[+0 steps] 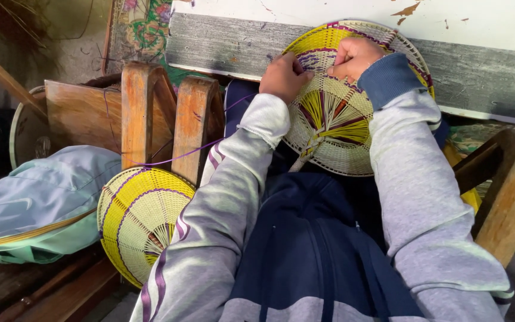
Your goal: Weaving a decorative pattern onto a traditional circular fan using purple thread and a needle.
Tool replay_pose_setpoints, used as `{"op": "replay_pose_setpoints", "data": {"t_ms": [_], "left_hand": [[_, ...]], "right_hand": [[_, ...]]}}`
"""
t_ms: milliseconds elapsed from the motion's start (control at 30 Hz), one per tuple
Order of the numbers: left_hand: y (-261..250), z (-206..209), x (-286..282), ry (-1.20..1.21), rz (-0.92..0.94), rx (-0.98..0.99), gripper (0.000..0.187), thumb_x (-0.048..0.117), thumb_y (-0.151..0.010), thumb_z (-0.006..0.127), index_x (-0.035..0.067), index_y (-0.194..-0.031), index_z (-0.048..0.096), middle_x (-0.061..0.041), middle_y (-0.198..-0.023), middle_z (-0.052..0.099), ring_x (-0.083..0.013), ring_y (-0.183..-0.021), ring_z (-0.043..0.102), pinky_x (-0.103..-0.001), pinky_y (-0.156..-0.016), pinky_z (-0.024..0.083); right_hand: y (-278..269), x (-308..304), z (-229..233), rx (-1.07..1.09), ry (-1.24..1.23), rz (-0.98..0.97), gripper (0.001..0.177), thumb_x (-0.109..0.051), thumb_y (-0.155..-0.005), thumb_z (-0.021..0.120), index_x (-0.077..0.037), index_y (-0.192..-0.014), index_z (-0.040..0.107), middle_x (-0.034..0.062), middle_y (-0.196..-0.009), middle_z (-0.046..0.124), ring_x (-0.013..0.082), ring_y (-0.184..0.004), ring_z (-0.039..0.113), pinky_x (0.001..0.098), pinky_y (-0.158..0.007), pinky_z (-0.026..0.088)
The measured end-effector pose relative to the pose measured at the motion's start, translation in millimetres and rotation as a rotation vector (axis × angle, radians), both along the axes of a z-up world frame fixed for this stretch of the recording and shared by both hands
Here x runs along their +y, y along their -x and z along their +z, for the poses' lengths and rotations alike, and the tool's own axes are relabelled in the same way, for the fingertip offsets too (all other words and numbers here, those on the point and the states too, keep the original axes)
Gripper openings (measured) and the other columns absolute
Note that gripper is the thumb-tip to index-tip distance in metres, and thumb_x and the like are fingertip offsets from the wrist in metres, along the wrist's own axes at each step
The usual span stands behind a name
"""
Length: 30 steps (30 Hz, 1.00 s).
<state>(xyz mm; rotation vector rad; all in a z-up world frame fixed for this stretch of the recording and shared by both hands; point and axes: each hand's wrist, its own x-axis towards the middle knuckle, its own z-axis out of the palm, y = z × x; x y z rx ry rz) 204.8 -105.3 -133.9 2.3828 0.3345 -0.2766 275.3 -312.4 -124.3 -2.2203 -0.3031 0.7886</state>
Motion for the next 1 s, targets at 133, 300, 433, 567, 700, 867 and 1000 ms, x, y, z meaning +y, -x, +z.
{"op": "replay_pose_setpoints", "data": {"t_ms": [133, 300, 433, 567, 700, 867, 1000], "left_hand": [[-2, 19, -5, -0.051, 0.029, 0.065, 0.034, 0.04, -0.082, 0.085, 0.019, -0.08, 0.058, -0.003, -0.092, 0.068, -0.0223, -0.082, 0.065, -0.041, -0.069, 0.052], [-18, 31, -2, -0.177, -0.084, 0.278, 0.034, 0.046, -0.084, 0.079, 0.021, -0.094, 0.059, 0.0, -0.097, 0.072, -0.0218, -0.093, 0.069, -0.04, -0.084, 0.055], [-20, 51, -10, -0.241, -0.12, 0.402, 0.042, 0.046, -0.091, 0.07, 0.016, -0.117, 0.057, -0.006, -0.112, 0.07, -0.025, -0.104, 0.068, -0.041, -0.091, 0.056], [-19, 47, -13, -0.289, -0.116, 0.378, 0.052, 0.051, -0.091, 0.072, 0.015, -0.126, 0.057, -0.006, -0.121, 0.069, -0.0262, -0.108, 0.069, -0.042, -0.09, 0.057], [-23, 37, -15, -0.328, -0.087, 0.363, 0.064, 0.065, -0.084, 0.079, 0.017, -0.122, 0.059, -0.003, -0.115, 0.072, -0.0255, -0.108, 0.07, -0.04, -0.086, 0.057], [-24, -2, 11, -0.183, -0.273, 0.172, 0.045, 0.051, -0.089, 0.072, 0.015, -0.112, 0.056, -0.008, -0.113, 0.066, -0.0276, -0.101, 0.067, -0.043, -0.084, 0.056], [-10, -6, 21, -0.023, -0.29, 0.104, 0.049, 0.033, -0.075, 0.092, 0.018, -0.105, 0.057, -0.008, -0.114, 0.061, -0.025, -0.1, 0.064, -0.041, -0.09, 0.055]], "right_hand": [[1, 1, 4, 0.005, 0.004, 0.008, 0.027, -0.022, -0.093, 0.084, -0.014, -0.087, 0.059, 0.0048, -0.08, 0.068, 0.0182, -0.064, 0.064, 0.0368, -0.057, 0.053], [-9, -5, -27, -0.028, -0.033, 0.058, 0.025, -0.028, -0.095, 0.081, -0.015, -0.097, 0.06, 0.0037, -0.091, 0.067, 0.02, -0.067, 0.067, 0.0347, -0.056, 0.053], [-10, -8, -22, 0.014, -0.11, 0.07, 0.024, -0.02, -0.1, 0.076, -0.014, -0.097, 0.053, 0.0037, -0.084, 0.065, 0.0174, -0.064, 0.062, 0.0345, -0.059, 0.051], [-13, -8, -23, 0.022, -0.102, 0.107, 0.023, -0.019, -0.1, 0.076, -0.013, -0.099, 0.054, 0.0056, -0.084, 0.064, 0.0181, -0.064, 0.062, 0.0357, -0.063, 0.052], [-5, -5, -7, 0.018, -0.112, 0.06, 0.022, -0.023, -0.104, 0.073, -0.014, -0.101, 0.054, 0.0026, -0.082, 0.064, 0.0154, -0.062, 0.059, 0.0339, -0.065, 0.047], [0, 5, -6, -0.025, -0.038, 0.172, 0.024, -0.028, -0.097, 0.075, -0.015, -0.109, 0.059, 0.0003, -0.081, 0.048, 0.0165, -0.07, 0.045, 0.0343, -0.065, 0.034], [1, 18, -46, -0.258, 0.221, 0.12, 0.03, -0.035, -0.076, 0.092, -0.022, -0.095, 0.072, 0.0057, -0.109, 0.067, 0.0292, -0.096, 0.063, 0.0426, -0.08, 0.048]]}}
